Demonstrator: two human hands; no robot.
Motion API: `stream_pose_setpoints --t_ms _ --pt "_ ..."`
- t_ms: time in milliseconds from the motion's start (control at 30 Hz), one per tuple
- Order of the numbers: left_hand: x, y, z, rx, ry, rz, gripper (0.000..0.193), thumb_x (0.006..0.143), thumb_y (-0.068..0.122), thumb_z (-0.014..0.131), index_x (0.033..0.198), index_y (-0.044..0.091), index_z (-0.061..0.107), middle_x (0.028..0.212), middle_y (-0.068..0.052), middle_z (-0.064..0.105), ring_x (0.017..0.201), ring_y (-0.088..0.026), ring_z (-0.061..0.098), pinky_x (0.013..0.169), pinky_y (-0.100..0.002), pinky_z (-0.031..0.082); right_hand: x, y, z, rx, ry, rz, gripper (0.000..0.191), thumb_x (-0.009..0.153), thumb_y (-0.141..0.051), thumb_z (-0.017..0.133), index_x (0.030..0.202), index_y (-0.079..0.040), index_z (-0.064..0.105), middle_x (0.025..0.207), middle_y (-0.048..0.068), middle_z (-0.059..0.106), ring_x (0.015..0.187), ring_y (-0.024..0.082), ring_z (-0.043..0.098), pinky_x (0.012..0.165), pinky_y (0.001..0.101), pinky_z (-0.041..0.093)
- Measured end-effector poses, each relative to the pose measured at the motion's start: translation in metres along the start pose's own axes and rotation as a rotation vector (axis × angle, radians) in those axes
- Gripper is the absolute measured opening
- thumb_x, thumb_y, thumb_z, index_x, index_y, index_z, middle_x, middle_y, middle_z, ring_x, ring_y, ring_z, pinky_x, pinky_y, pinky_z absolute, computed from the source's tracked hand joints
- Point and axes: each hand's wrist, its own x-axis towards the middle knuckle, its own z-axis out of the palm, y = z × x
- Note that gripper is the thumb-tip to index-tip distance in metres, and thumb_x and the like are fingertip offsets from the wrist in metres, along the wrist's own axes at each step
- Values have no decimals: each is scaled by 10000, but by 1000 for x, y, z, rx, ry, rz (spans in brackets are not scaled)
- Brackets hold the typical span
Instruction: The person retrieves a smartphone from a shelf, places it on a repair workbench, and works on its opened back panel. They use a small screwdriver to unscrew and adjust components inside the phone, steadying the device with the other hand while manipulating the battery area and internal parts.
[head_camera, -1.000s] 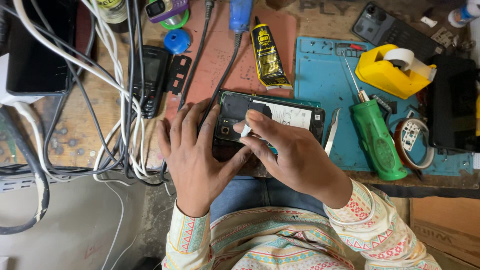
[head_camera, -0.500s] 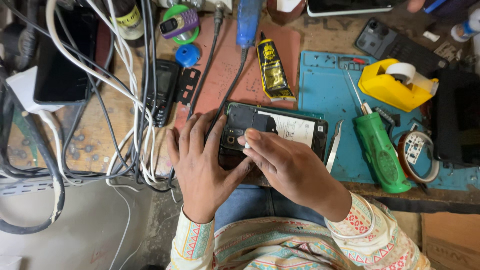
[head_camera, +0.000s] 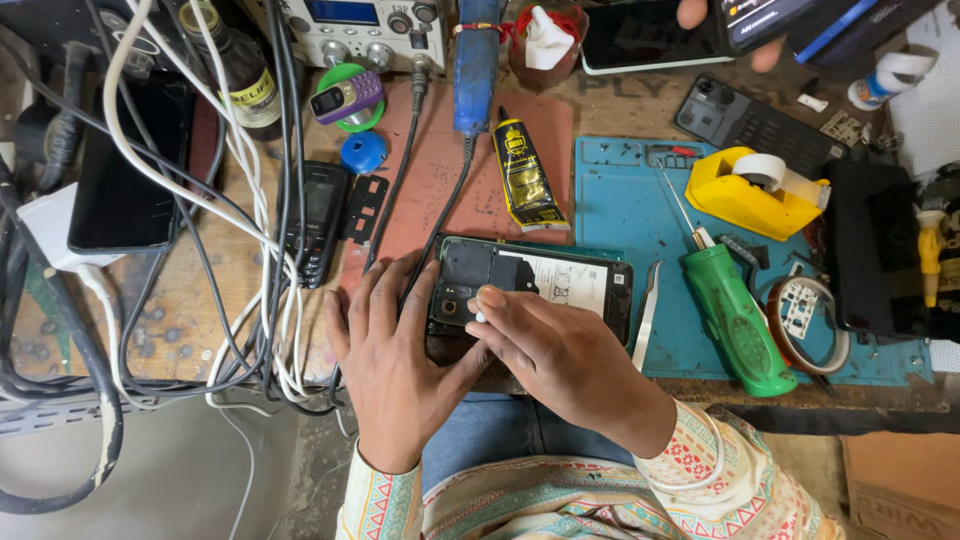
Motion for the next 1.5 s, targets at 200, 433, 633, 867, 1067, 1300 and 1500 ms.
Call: stream_pose_setpoints --t_ms 200,433,633,867,1067,1300,1500 --pt "-1 0 1 8 -16 2 805 767 562 769 1396 88 605 1450 -121 553 1414 -342 441 1185 -638 192 -5 0 -2 49 -5 -39 978 978 -9 728 1672 -250 83 1251 151 698 1061 321 749 848 372 635" --pt "-1 3 0 20 -19 18 794 770 552 764 1393 82 613 1440 -121 564 1413 -341 451 1190 -629 201 -8 1 1 -40 -13 40 942 1016 -93 815 1642 -209 120 1116 87 700 927 284 728 762 393 593" --pt "-2 2 1 14 -31 29 802 775 550 760 1407 79 615 1441 -125 564 1416 -341 458 1204 -634 190 -13 -1 -8 -21 -29 -74 914 971 23 710 1653 -248 165 1293 175 702 1127 329 750 929 374 634" --pt "-3 4 -2 16 -9 37 827 788 597 789 1378 42 622 1425 -138 571 1394 -355 472 1192 -631 211 0 -9 -17 293 203 89 788 1154 -41 610 1711 -195 74 1214 119 694 1053 173 739 899 296 621" --pt "0 3 -2 9 34 47 808 800 612 819 1343 42 640 1400 -133 584 1375 -347 498 1176 -639 234 16 22 -81 -66 260 301 277 1183 50 505 1344 -20 291 942 128 625 784 202 638 731 327 501" --pt "-1 2 -4 0 10 29 817 802 620 808 1354 43 637 1413 -137 573 1378 -353 479 1170 -638 233 42 85 -79 -340 272 308 329 958 114 646 1205 71 435 897 177 679 807 344 712 698 402 550" --pt "-1 1 -5 -6 10 30 808 804 620 806 1345 45 634 1415 -128 576 1382 -349 479 1173 -644 227 34 134 -59 -404 248 398 410 892 96 761 1188 57 479 921 152 757 924 326 781 787 407 603"
